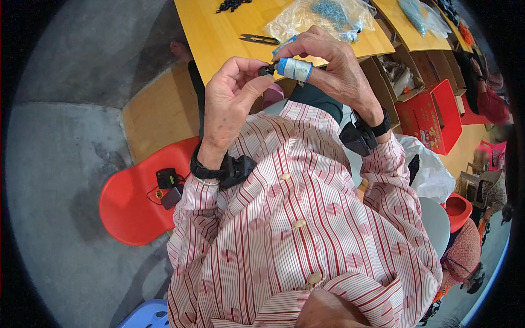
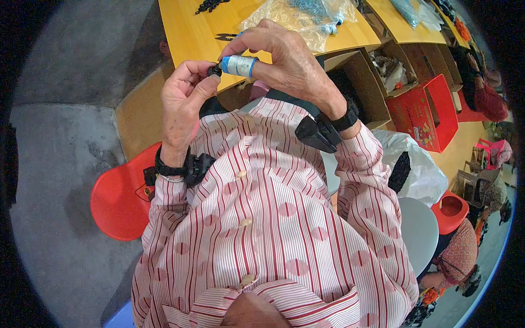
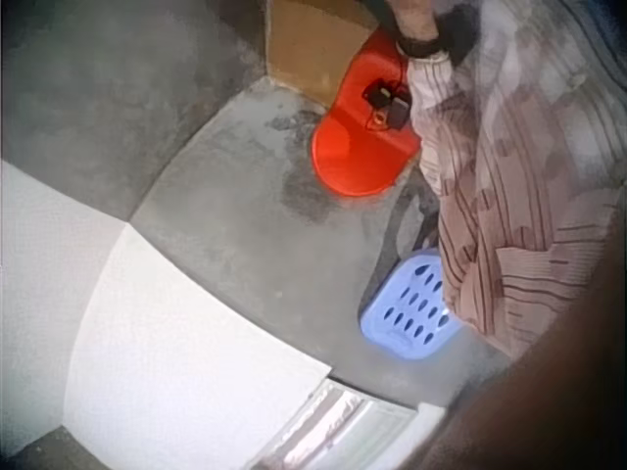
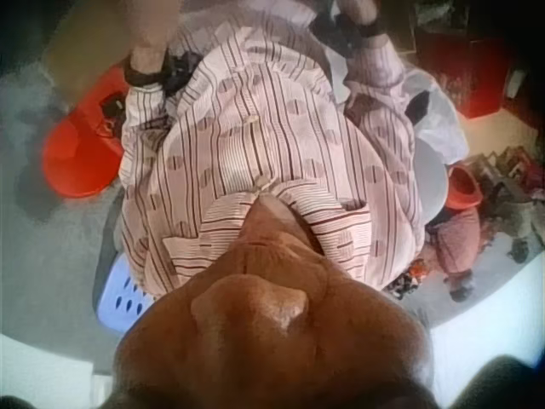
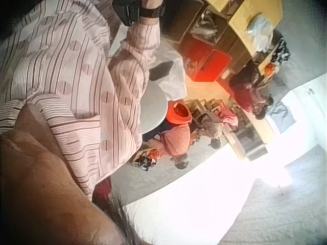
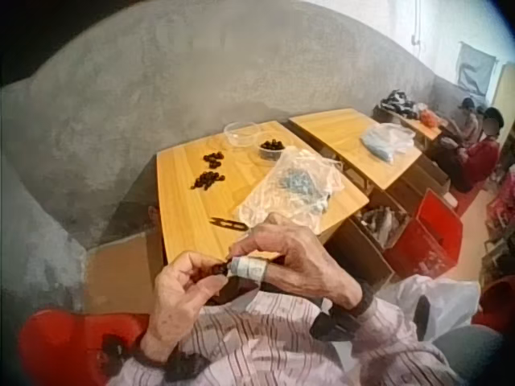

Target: The person assembles small black plastic rings and turquoise blue plastic components by hand at a workbench.

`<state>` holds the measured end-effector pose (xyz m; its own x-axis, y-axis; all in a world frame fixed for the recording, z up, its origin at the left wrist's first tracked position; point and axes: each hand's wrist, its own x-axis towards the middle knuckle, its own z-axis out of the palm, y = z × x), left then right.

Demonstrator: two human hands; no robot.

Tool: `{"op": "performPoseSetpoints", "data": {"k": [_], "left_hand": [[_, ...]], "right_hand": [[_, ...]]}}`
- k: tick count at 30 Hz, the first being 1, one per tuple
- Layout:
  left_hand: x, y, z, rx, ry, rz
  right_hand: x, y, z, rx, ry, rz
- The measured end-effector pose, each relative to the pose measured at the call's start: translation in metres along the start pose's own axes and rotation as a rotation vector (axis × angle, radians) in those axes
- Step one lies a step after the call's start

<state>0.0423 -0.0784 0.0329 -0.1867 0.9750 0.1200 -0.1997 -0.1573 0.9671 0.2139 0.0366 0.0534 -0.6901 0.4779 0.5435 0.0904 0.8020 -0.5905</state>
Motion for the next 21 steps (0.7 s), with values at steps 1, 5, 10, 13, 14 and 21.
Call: {"op": "performPoseSetpoints", "data": {"k": [1, 5, 10, 13, 14, 21], "left_hand": [[0.000, 0.001, 0.000, 0.022, -0.003, 0.002], [-0.001, 0.001, 0.004, 0.103, 0.016, 0.036], [-0.001, -0.001, 0.005, 0.211, 0.039, 0.125], [-0.001, -0.001, 0.003, 0.438, 0.071, 0.207], [-0.002, -0.002, 0.003, 0.437, 0.070, 0.207], [-0.002, -0.001, 0.004, 0.699, 0.076, 0.320]], "right_hand": [[0.000, -0.001, 0.000, -0.001, -0.001, 0.001], [0.000, -0.006, 0.001, -0.030, -0.004, 0.022], [-0.001, -0.005, 0.003, 0.017, -0.004, 0.074], [0.000, -0.004, 0.002, -0.016, -0.048, 0.071], [0.000, -0.002, 0.002, 0.002, -0.064, 0.083], [-0.002, 0.004, 0.007, 0.030, -0.081, 0.135]]}}
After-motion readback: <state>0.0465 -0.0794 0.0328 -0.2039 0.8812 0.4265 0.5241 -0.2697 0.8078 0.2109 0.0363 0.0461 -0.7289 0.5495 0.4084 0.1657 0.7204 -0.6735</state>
